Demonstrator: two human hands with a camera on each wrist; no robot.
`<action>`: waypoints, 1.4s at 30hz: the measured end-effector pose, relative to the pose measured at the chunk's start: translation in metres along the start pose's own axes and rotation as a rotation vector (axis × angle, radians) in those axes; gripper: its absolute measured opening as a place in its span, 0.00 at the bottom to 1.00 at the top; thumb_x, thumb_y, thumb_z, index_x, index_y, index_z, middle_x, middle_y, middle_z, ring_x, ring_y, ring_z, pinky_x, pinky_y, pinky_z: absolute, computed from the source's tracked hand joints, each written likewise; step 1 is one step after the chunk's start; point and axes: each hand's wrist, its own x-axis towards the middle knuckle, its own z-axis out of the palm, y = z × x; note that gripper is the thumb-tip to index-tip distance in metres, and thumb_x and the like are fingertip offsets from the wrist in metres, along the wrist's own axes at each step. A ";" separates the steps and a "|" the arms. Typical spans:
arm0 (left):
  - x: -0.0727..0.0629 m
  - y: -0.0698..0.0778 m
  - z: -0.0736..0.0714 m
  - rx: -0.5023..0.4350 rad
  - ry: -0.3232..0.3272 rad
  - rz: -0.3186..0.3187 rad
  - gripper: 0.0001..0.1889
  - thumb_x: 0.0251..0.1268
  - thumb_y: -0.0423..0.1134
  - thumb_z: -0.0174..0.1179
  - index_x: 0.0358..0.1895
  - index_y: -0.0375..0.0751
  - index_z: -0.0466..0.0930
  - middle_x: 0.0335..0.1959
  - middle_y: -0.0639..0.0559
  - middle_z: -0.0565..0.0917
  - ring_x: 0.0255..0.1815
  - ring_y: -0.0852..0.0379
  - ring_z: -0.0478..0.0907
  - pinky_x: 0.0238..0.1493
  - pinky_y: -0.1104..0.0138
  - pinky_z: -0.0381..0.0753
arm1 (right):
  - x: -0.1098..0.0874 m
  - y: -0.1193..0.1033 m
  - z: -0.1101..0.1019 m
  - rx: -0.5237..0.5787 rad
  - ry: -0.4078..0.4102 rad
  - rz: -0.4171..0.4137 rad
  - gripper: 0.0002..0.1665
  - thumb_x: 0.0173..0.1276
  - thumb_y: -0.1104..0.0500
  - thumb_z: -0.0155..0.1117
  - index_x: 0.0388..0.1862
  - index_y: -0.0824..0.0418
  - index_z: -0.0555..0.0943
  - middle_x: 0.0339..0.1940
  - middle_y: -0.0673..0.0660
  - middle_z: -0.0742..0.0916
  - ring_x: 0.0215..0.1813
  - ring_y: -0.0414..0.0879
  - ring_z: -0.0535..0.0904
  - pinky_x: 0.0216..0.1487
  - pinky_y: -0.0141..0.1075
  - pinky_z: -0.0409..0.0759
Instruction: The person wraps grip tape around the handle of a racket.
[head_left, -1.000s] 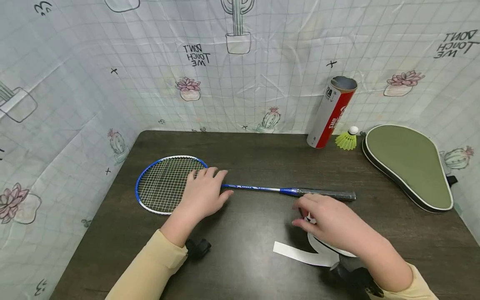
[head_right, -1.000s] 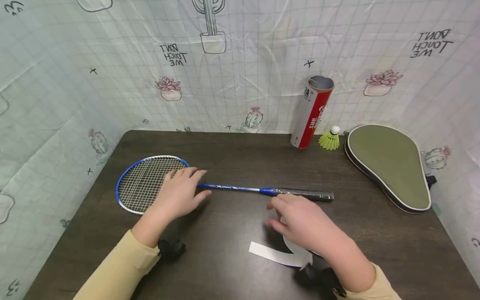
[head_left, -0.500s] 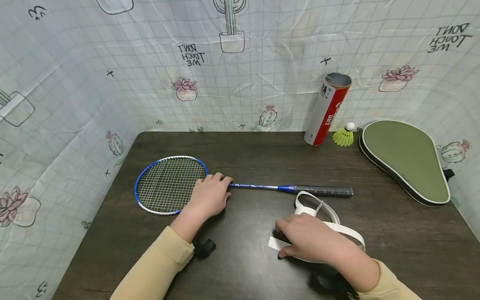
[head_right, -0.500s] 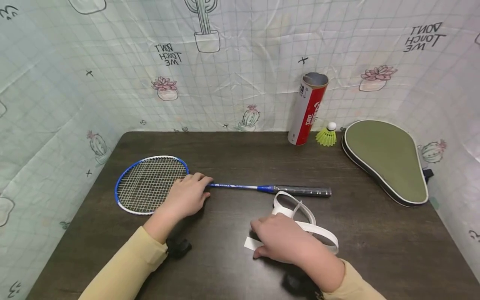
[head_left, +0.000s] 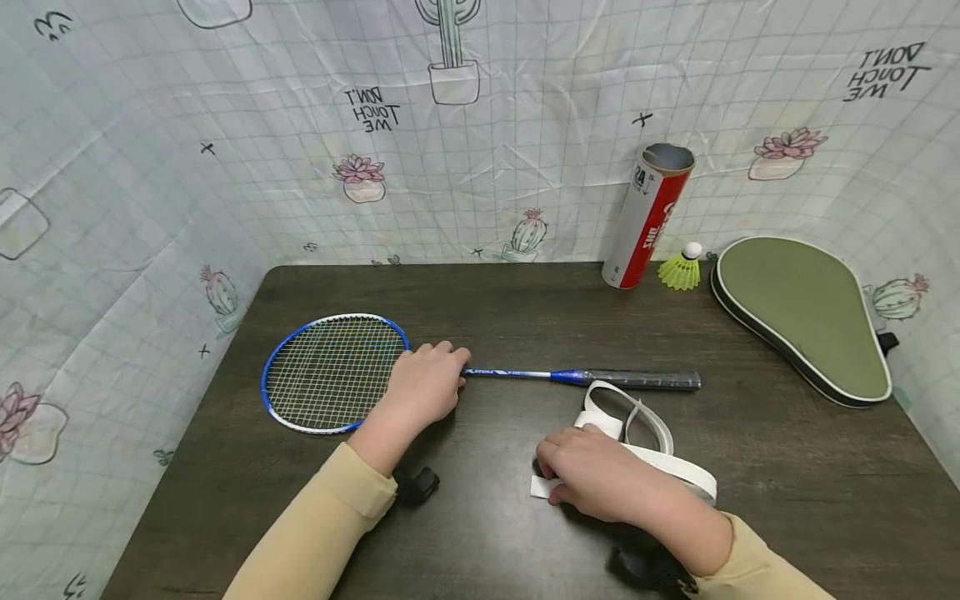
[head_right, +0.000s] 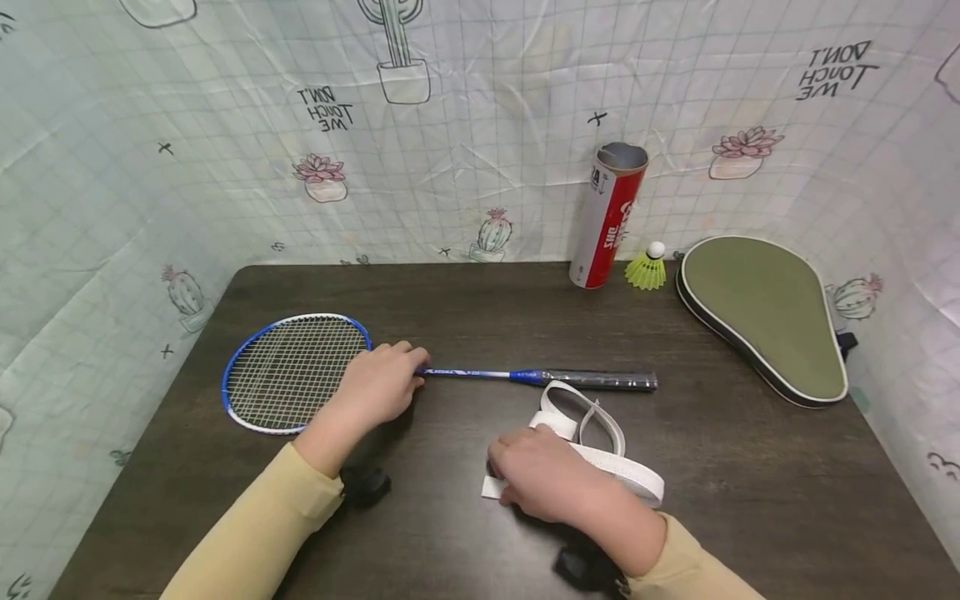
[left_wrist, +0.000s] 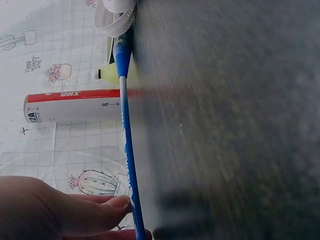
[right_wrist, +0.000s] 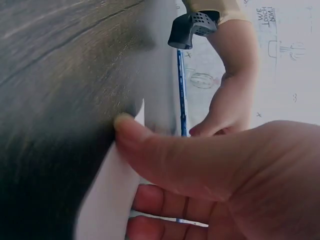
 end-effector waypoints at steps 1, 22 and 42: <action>0.001 0.000 0.000 -0.003 0.006 0.000 0.12 0.75 0.47 0.62 0.57 0.55 0.83 0.48 0.53 0.84 0.46 0.49 0.83 0.41 0.54 0.81 | 0.000 0.000 0.000 0.003 0.000 -0.005 0.20 0.53 0.52 0.82 0.28 0.48 0.74 0.27 0.39 0.73 0.34 0.37 0.74 0.39 0.37 0.67; 0.020 -0.005 -0.009 -0.011 0.069 -0.007 0.04 0.73 0.48 0.65 0.41 0.56 0.85 0.39 0.55 0.81 0.39 0.51 0.79 0.36 0.56 0.81 | 0.008 0.004 -0.007 -0.022 0.028 -0.022 0.19 0.54 0.58 0.81 0.39 0.50 0.78 0.30 0.41 0.82 0.38 0.42 0.81 0.41 0.41 0.72; 0.015 -0.009 -0.005 -0.109 0.099 0.049 0.04 0.74 0.40 0.63 0.37 0.49 0.80 0.33 0.56 0.80 0.32 0.53 0.80 0.33 0.61 0.80 | 0.002 0.012 -0.018 0.052 0.074 -0.021 0.16 0.67 0.58 0.74 0.29 0.47 0.73 0.23 0.38 0.77 0.25 0.33 0.70 0.32 0.35 0.72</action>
